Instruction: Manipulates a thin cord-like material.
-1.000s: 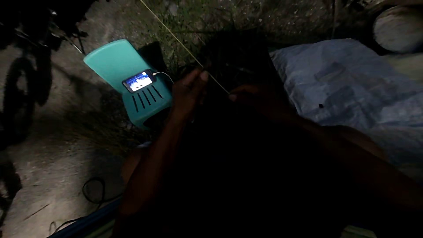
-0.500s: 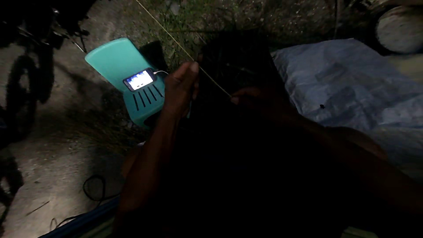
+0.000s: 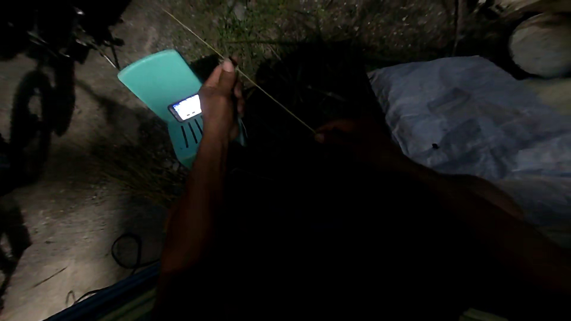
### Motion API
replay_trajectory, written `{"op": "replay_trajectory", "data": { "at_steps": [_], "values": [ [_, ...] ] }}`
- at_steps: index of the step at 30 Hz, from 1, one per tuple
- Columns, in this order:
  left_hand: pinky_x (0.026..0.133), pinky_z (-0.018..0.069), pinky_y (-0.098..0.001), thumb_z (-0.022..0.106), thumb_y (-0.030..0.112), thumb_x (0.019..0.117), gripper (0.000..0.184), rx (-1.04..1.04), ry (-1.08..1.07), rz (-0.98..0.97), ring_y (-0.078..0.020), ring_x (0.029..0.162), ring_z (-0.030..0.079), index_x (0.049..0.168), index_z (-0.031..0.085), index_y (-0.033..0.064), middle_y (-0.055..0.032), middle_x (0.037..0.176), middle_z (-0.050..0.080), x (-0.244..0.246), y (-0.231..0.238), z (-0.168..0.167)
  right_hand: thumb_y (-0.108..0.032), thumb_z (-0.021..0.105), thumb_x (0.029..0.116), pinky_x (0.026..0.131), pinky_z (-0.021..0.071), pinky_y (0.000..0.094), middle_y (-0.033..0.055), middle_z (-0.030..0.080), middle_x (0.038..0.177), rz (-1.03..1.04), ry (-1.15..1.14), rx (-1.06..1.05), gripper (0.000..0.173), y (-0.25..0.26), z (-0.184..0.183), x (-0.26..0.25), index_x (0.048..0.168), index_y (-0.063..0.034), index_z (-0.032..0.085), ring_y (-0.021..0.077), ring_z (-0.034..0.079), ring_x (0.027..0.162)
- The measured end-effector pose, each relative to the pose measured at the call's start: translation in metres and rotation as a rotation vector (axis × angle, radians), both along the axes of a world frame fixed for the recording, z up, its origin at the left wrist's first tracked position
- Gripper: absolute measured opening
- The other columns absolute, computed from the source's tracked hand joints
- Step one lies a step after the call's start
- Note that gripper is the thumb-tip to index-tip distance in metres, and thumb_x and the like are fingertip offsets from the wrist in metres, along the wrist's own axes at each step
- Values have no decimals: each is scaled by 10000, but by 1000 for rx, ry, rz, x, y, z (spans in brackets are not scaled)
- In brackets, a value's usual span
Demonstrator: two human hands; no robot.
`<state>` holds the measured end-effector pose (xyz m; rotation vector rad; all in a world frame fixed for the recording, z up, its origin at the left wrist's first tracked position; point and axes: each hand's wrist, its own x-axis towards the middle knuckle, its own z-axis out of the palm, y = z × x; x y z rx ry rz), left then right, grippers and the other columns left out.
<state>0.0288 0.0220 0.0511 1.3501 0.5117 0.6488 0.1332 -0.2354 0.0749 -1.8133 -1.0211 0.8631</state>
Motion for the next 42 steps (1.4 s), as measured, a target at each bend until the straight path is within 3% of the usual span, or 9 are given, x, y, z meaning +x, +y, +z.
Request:
{"op": "replay_trajectory", "data": {
  "at_steps": [5,14,19,25,28,32,36,39,42],
  "values": [
    [501,456,-148,515,181,1070,261,191,158,-187,17,551,506,1233,644,24,76,738,584,-10,-60,-4,-227,605,1034,713,531,205,8,694,927,-43,-164,56,242,6,-5,0,1167,-52,707,3,611,765],
    [471,441,-145,487,184,1081,197,121,90,-175,11,514,487,1118,651,81,91,679,551,-11,-45,0,-252,587,1041,701,524,211,-26,693,896,-4,-228,-3,225,3,-3,-1,1154,-109,720,-4,608,748],
    [438,446,-176,392,235,1120,304,-67,-12,-43,-42,470,471,1250,602,57,54,651,505,-8,-20,6,-269,556,1062,654,531,225,-16,675,862,25,-184,-60,252,4,-6,1,1146,-93,715,11,598,703],
    [412,422,-175,419,261,1119,278,-47,-44,172,-49,454,459,1169,602,58,42,639,491,-10,-5,9,-269,549,1067,742,548,333,31,694,971,30,-238,-215,261,3,-1,5,1219,-108,687,84,634,806],
    [460,440,-186,444,238,1109,276,60,39,98,-42,510,480,1178,608,28,24,707,535,-8,-21,1,-255,547,1066,650,513,270,12,657,882,-72,-215,-178,254,7,-1,0,1200,-87,684,48,580,708],
    [715,532,-287,526,182,1067,275,381,154,-371,-96,748,612,1113,675,-43,-89,894,672,-15,-83,-5,-237,509,1079,511,496,172,-59,610,727,-167,-43,-55,242,14,-4,-7,1148,-53,650,-22,547,566],
    [651,482,-215,529,227,1078,334,226,251,-366,-49,710,554,1298,640,2,-68,953,665,-19,-85,1,-191,491,1078,510,473,152,-75,583,719,-161,25,-34,210,12,-5,-8,1116,-50,643,-32,528,563],
    [548,446,-199,546,208,1069,300,219,197,-285,-37,601,503,1230,666,-16,-37,822,616,-16,-78,-3,-203,495,1082,452,467,164,-62,575,681,-183,72,-41,206,13,-6,-11,1124,-62,640,-11,515,504],
    [692,526,-216,537,183,1070,280,294,164,-378,-40,730,598,1170,682,-35,-69,908,683,-20,-88,-7,-221,512,1075,483,476,170,-59,594,707,-188,16,-15,215,14,-7,-11,1121,-62,650,-8,530,536]
  ]
}}
